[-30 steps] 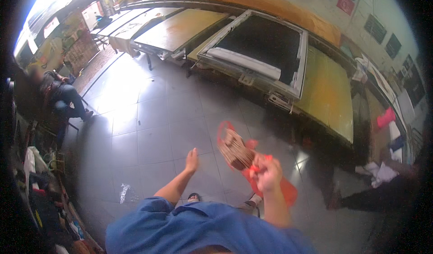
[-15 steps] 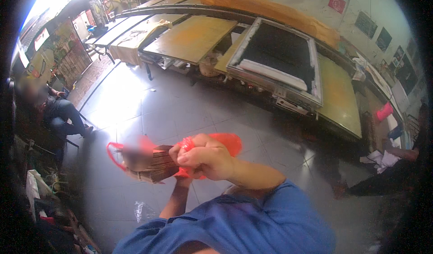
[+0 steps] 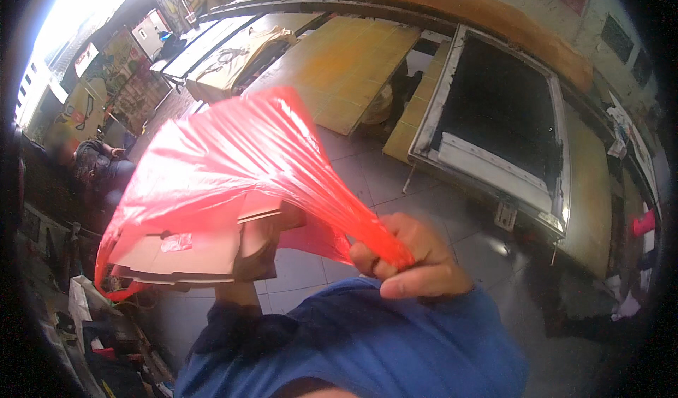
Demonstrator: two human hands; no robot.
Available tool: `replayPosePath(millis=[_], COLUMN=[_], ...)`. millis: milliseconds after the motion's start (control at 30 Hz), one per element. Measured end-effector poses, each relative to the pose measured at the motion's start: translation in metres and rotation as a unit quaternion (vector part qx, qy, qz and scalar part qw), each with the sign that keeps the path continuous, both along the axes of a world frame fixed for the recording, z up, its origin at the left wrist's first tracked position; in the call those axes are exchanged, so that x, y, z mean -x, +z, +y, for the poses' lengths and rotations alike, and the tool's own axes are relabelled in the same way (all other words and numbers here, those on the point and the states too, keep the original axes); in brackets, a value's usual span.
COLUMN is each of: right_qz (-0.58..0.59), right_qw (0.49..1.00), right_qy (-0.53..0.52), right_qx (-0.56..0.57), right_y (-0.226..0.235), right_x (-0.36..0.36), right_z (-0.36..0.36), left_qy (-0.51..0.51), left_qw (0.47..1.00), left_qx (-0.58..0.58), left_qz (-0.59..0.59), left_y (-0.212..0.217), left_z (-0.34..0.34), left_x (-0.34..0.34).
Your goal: The person assembles flat cardboard boxes by folding the side flaps and tucking the tabs to form rectangular containers. The person repeats this process for several boxes, placing each completed box on the table.
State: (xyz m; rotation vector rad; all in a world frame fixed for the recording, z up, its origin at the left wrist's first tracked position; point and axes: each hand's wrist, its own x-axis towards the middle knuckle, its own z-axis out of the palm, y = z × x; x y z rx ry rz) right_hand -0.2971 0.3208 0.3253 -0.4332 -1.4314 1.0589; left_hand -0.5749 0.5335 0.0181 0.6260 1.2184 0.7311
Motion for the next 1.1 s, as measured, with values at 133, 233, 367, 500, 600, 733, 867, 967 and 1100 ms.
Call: replayPosePath(millis=[133, 233, 367, 500, 600, 733, 867, 967, 1100], right_qz=[0.043, 0.038, 0.071, 0.240, 0.355, 0.395, 0.358, 0.339, 0.307], right_qw=[0.992, 0.954, 0.871, 0.860, 0.840, 0.819, 0.748, 0.720, 0.677], right_qy=[-0.110, -0.282, -0.409, -0.367, -0.357, -0.405, -0.547, -0.582, -0.632], right_qx=[0.038, 0.095, 0.263, 0.259, 0.203, 0.095, 0.116, 0.164, 0.217], right_y=[-0.022, -0.050, -0.092, -0.135, -0.133, -0.125, -0.115, -0.108, -0.089], right_x=[-0.013, -0.026, -0.016, -0.014, -0.020, -0.018, -0.028, -0.058, -0.078], right_z=[0.027, 0.052, 0.129, 0.195, 0.248, 0.302, 0.337, 0.339, 0.365], left_qy=[-0.128, -0.185, -0.242, -0.304, -0.349, -0.397, -0.433, -0.454, -0.464], left_qw=[0.989, 0.976, 0.959, 0.939, 0.923, 0.907, 0.892, 0.884, 0.879], left_qx=[-0.073, -0.113, -0.145, -0.159, -0.160, -0.140, -0.128, -0.114, -0.098], left_qz=[0.031, 0.019, 0.033, 0.030, 0.028, 0.029, 0.024, 0.002, -0.046], left_y=[0.035, 0.047, 0.063, 0.062, 0.059, 0.053, 0.046, 0.047, 0.062], left_z=[0.068, 0.131, 0.217, 0.286, 0.327, 0.363, 0.380, 0.387, 0.399], left_x=[-0.084, -0.150, -0.226, -0.296, -0.338, -0.380, -0.403, -0.408, -0.400])
